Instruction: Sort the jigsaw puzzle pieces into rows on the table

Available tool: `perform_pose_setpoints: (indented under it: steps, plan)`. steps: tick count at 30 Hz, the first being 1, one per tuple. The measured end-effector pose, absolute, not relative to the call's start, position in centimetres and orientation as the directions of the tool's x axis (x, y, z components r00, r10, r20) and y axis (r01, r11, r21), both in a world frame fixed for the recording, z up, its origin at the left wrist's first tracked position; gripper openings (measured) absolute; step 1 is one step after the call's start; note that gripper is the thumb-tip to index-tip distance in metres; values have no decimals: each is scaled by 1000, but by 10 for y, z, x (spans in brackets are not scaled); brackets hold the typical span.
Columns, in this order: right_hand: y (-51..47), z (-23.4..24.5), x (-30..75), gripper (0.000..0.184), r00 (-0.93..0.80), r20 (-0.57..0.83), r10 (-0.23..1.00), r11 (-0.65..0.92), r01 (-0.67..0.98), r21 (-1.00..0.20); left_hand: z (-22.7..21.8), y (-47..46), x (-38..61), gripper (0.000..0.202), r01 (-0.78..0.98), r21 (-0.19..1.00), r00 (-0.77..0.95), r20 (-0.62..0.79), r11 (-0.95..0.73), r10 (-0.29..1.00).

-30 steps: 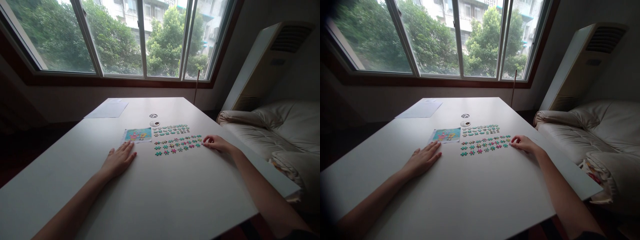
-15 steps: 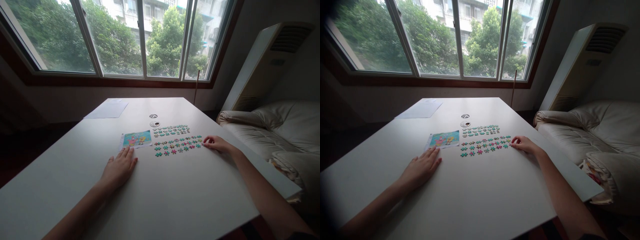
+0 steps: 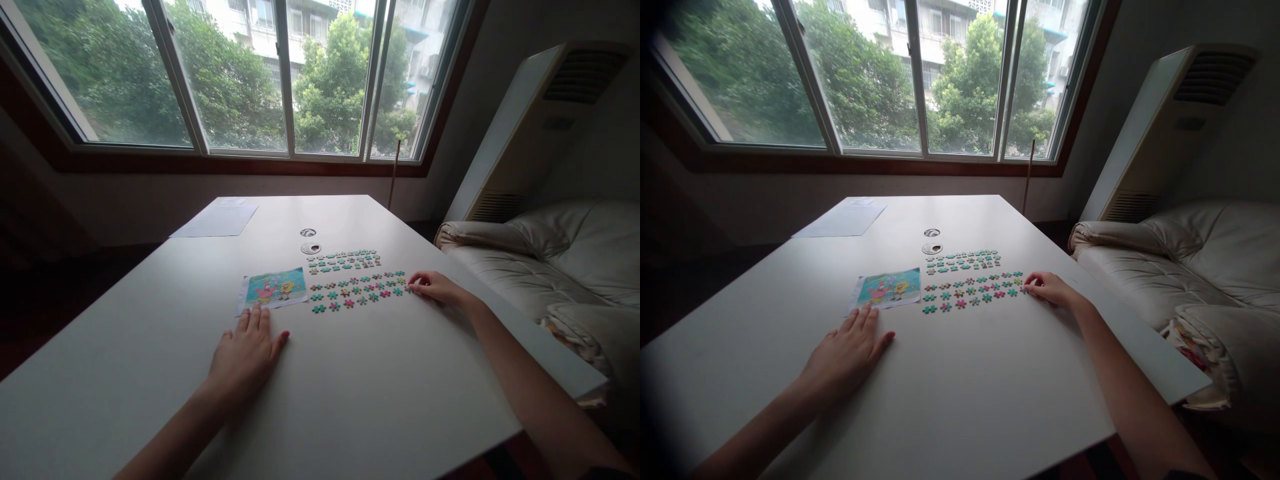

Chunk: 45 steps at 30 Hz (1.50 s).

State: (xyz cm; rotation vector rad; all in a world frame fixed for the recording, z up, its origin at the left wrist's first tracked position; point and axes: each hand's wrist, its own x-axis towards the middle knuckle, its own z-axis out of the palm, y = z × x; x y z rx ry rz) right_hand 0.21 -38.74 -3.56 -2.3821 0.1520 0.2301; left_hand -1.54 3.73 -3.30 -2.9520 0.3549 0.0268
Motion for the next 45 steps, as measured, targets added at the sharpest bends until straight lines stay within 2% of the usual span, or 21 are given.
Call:
perform_pose_setpoints:
  steps: [6, 11, 17, 22, 31, 39, 45]
  plan:
    - [-392, -41, 7, 33, 986, -162, -26, -725, -130, -676, -39, 31, -14, 67, -245, -131, 969, -5, -961, -246]
    - [-392, -42, 7, 32, 986, -163, -29, -720, -133, -681, -37, 30, -16, 63, -266, -85, 963, -56, -960, -262]
    - [-392, -42, 7, 34, 986, -160, -41, -716, -141, -684, -32, 29, -26, 64, -284, -151, 959, -30, -947, -282]
    - [-391, -42, 7, 34, 985, -170, -38, -709, -146, -690, -27, 24, -33, 63, -296, -150, 955, -73, -943, -288]
    - [-391, -41, 7, 35, 985, -165, -47, -734, -146, -663, -26, 20, -39, 65, -299, -165, 954, -40, -940, -297]
    - [-394, -36, 10, 33, 990, -23, -142, -739, -122, -663, -27, 17, -39, 65, -274, -152, 962, -37, -950, -272]
    - [-390, -24, 29, 30, 987, 101, -128, -807, -44, -589, -29, 17, -40, 66, -280, -151, 960, -20, -948, -281]
